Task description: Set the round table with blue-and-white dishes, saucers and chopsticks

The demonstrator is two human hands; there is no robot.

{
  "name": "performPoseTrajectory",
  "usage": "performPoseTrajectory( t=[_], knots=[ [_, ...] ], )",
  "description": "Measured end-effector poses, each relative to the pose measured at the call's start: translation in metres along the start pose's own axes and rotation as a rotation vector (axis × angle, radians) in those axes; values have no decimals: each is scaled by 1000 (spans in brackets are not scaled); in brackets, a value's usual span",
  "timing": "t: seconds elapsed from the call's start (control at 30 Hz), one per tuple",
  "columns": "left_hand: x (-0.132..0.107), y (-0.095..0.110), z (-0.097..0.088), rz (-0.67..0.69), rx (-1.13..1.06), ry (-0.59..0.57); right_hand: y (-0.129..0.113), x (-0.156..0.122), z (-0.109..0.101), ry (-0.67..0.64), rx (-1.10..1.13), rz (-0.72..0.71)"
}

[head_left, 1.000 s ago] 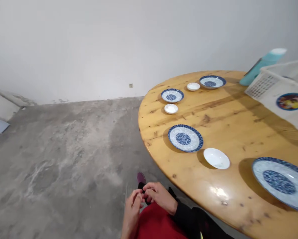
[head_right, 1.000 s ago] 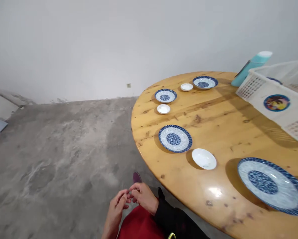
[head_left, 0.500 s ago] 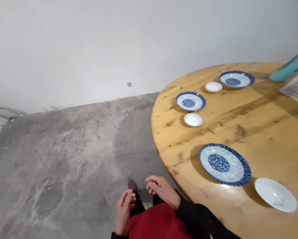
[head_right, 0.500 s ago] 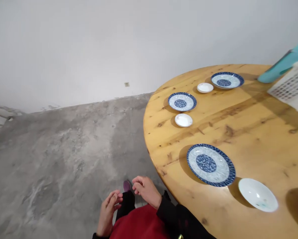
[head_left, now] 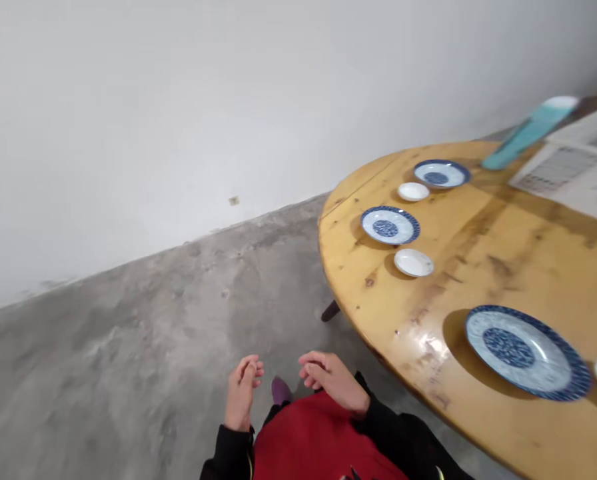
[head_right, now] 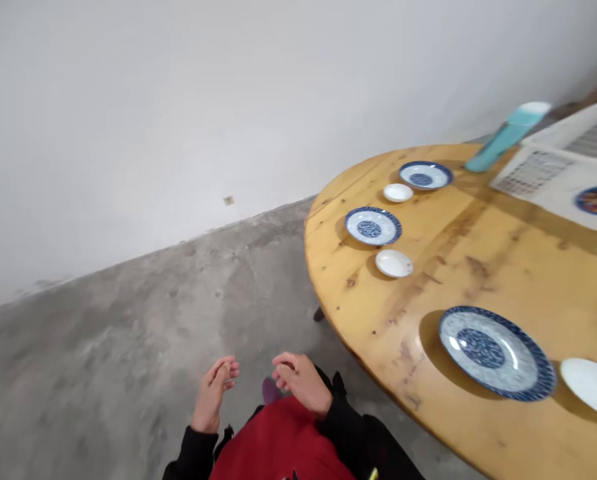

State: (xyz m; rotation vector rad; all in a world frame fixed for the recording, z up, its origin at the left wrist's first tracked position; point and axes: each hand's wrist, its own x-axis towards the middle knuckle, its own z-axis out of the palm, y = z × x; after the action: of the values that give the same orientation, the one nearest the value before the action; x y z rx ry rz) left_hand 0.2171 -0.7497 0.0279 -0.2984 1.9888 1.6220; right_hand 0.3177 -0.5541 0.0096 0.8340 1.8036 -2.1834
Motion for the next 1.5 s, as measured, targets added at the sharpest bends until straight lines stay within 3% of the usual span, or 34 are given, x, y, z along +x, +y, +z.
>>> performPoseTrajectory(
  t=[0.13, 0.27, 0.4, 0.53, 0.63, 0.8, 0.97, 1.07, 1.17, 1.33, 1.5],
  knots=[
    [63, 32, 15, 11, 35, -148, -15, 32, 6, 105, 38, 10],
    [113, 59, 58, 13, 127, -345, -30, 76, -5, 216, 119, 18],
    [163, 90, 95, 32, 274, -500, -52, 139, -26, 268, 214, 14],
    [218, 141, 120, 49, 419, -493, -90, 202, -57, 312, 278, -41],
    [252, 183, 144, 96, 463, -445, -118, 231, -88, 366, 347, -89],
    [281, 223, 199, 132, 499, -565, -131, 240, -135, 598, 485, -103],
    [305, 246, 263, 166, 545, -729, -117, 216, -153, 838, 634, -86],
    [325, 270, 314, 227, 538, -834, -109, 204, -152, 984, 733, -49],
    [347, 301, 379, 287, 557, -920, -105, 203, -151, 1108, 816, -20],
    [383, 344, 512, 361, 696, -1047, -116, 228, -162, 1270, 935, 6],
    [420, 357, 648, 357, 792, -1147, -148, 257, -171, 1412, 1058, 80]
  ],
)
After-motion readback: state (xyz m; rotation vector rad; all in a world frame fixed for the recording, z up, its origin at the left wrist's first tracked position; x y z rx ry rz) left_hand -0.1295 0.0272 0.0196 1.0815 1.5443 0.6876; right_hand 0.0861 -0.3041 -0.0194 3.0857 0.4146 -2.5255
